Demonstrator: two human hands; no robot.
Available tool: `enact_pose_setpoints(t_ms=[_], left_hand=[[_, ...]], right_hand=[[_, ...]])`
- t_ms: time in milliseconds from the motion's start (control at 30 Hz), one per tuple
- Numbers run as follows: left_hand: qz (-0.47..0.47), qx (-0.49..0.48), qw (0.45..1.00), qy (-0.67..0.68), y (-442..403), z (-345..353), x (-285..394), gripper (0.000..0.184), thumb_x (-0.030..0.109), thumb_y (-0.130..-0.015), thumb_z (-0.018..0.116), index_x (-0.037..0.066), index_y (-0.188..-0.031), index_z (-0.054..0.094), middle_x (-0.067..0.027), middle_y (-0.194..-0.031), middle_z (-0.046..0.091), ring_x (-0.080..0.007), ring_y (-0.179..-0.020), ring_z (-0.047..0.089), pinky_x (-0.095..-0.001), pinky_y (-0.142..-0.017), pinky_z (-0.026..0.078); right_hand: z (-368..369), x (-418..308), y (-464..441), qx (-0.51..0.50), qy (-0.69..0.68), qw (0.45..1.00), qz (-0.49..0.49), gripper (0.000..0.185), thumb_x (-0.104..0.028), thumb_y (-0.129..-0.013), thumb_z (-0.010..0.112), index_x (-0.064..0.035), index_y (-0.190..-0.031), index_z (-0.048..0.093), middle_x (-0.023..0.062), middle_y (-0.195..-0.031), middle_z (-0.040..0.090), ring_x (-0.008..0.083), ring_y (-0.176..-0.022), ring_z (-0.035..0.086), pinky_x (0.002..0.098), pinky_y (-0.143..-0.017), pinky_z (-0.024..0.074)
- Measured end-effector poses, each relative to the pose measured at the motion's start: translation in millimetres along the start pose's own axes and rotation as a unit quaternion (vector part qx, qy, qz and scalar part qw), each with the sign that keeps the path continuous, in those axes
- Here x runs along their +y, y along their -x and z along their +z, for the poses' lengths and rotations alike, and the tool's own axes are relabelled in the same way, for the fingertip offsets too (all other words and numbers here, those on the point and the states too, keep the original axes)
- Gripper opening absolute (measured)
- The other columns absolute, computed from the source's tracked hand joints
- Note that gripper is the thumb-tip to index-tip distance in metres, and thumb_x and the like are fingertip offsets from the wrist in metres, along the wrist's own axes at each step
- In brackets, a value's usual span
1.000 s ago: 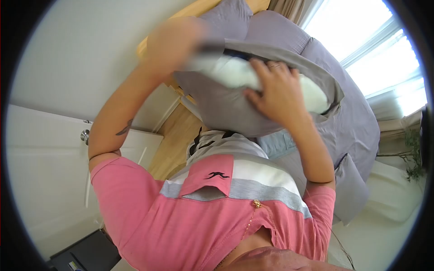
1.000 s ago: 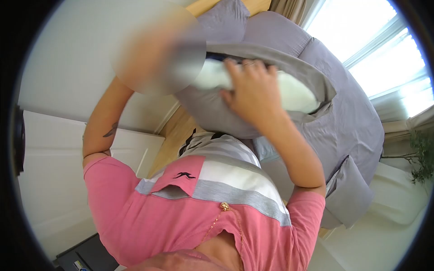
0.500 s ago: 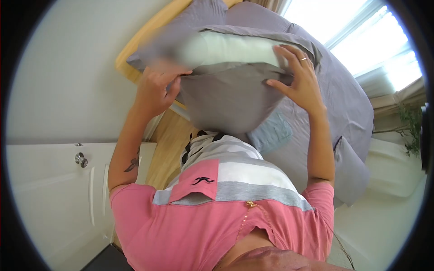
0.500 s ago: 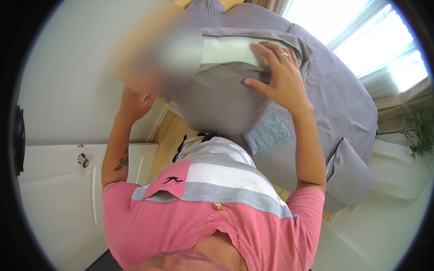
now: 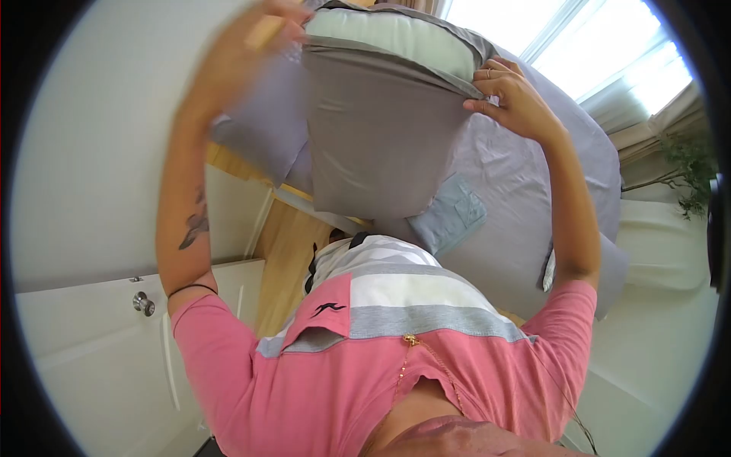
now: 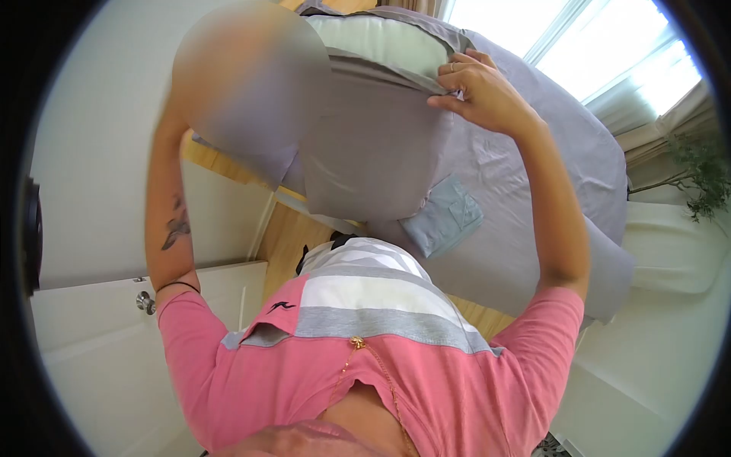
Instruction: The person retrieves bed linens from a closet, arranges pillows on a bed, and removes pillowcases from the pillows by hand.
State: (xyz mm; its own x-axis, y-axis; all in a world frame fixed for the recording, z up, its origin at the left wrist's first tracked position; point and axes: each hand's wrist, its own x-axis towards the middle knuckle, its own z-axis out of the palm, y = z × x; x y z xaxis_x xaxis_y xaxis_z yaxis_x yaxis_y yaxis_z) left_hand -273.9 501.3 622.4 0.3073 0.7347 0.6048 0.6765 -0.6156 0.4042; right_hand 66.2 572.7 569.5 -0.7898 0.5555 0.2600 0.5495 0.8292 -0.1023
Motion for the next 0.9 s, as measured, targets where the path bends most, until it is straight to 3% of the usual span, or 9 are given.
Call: enact_pose_setpoints(t_ms=[167, 267, 333, 433, 500, 567, 633, 767, 900], left_hand=[[0.131, 0.002, 0.981, -0.143, 0, 69, -59, 0.022, 0.023, -0.083, 0.057, 0.005, -0.095, 0.056, -0.0045, -0.083, 0.059, -0.0214, -0.105, 0.051, -0.0334, -0.093, 0.035], [0.117, -0.062, 0.977, -0.166, 1, 60, -86, 0.021, 0.024, -0.084, 0.055, 0.003, -0.086, 0.057, -0.0066, -0.081, 0.058, -0.0225, -0.090, 0.054, -0.0318, -0.082, 0.040], [0.029, 0.036, 0.997, -0.067, 5, 51, -106, 0.023, 0.024, -0.085, 0.054, 0.003, -0.086, 0.061, -0.0114, -0.077, 0.060, -0.0263, -0.077, 0.056, -0.0347, -0.072, 0.043], [-0.124, -0.042, 0.991, -0.020, 14, 41, -117, 0.024, 0.023, -0.086, 0.053, 0.001, -0.085, 0.060, -0.0114, -0.070, 0.058, -0.0254, -0.072, 0.057, -0.0338, -0.068, 0.044], [-0.056, -0.037, 0.998, 0.017, 13, 59, -113, 0.025, 0.026, -0.086, 0.053, 0.003, -0.093, 0.060, -0.0108, -0.079, 0.059, -0.0241, -0.079, 0.056, -0.0326, -0.071, 0.044], [0.135, 0.073, 0.988, -0.030, 4, 76, -82, 0.032, 0.030, -0.084, 0.056, 0.007, -0.105, 0.057, -0.0105, -0.094, 0.058, -0.0244, -0.086, 0.055, -0.0332, -0.074, 0.043], [0.181, 0.067, 0.980, -0.053, -15, 88, -75, 0.035, 0.030, -0.082, 0.058, 0.009, -0.110, 0.055, -0.0101, -0.098, 0.056, -0.0246, -0.089, 0.054, -0.0334, -0.076, 0.043], [0.165, -0.058, 0.984, -0.037, -26, 114, -80, 0.039, 0.030, -0.078, 0.062, 0.011, -0.111, 0.056, -0.0081, -0.096, 0.056, -0.0240, -0.090, 0.053, -0.0355, -0.076, 0.042], [0.111, -0.113, 0.984, -0.077, -43, 123, -94, 0.034, 0.032, -0.078, 0.062, 0.011, -0.105, 0.060, -0.0062, -0.086, 0.057, -0.0231, -0.084, 0.053, -0.0371, -0.073, 0.041]], right_hand=[[-20, -37, 32, -0.043, -0.132, 0.990, -0.016, 0.035, -0.028, -0.076, 0.064, -0.0022, -0.063, 0.045, 0.0050, -0.062, 0.041, 0.0208, -0.074, 0.050, 0.0426, -0.099, 0.0285], [-12, -30, 65, -0.019, -0.087, 0.993, 0.079, 0.027, -0.023, -0.075, 0.065, -0.0025, -0.067, 0.050, 0.0069, -0.077, 0.053, 0.0221, -0.083, 0.053, 0.0435, -0.099, 0.0287], [0, -13, 85, 0.026, -0.027, 0.988, 0.147, 0.023, -0.021, -0.075, 0.065, -0.0028, -0.069, 0.053, 0.0074, -0.085, 0.058, 0.0223, -0.088, 0.054, 0.0439, -0.099, 0.0288], [18, 22, 97, -0.047, 0.166, 0.974, 0.145, 0.018, -0.018, -0.074, 0.065, -0.0027, -0.072, 0.055, 0.0075, -0.102, 0.059, 0.0224, -0.099, 0.052, 0.0440, -0.101, 0.0267], [-1, 29, 99, 0.077, 0.034, 0.987, 0.136, 0.018, -0.017, -0.075, 0.064, -0.0021, -0.072, 0.055, 0.0058, -0.097, 0.060, 0.0216, -0.104, 0.050, 0.0439, -0.105, 0.0229], [-34, 3, 96, 0.082, 0.032, 0.989, 0.118, 0.018, -0.017, -0.075, 0.064, -0.0016, -0.072, 0.054, 0.0061, -0.094, 0.060, 0.0212, -0.103, 0.051, 0.0437, -0.106, 0.0215], [-53, -24, 85, 0.084, 0.028, 0.991, 0.097, 0.019, -0.017, -0.075, 0.063, -0.0011, -0.071, 0.054, 0.0064, -0.091, 0.061, 0.0208, -0.103, 0.051, 0.0435, -0.106, 0.0201], [-38, -37, 77, 0.090, -0.053, 0.994, 0.030, 0.028, -0.018, -0.078, 0.061, 0.0000, -0.066, 0.044, 0.0069, -0.073, 0.054, 0.0202, -0.082, 0.054, 0.0426, -0.105, 0.0232], [-13, -24, 90, 0.187, -0.121, 0.969, 0.104, 0.037, -0.024, -0.083, 0.060, -0.0008, -0.066, 0.037, 0.0060, -0.062, 0.028, 0.0193, -0.060, 0.031, 0.0321, -0.086, 0.0380]])
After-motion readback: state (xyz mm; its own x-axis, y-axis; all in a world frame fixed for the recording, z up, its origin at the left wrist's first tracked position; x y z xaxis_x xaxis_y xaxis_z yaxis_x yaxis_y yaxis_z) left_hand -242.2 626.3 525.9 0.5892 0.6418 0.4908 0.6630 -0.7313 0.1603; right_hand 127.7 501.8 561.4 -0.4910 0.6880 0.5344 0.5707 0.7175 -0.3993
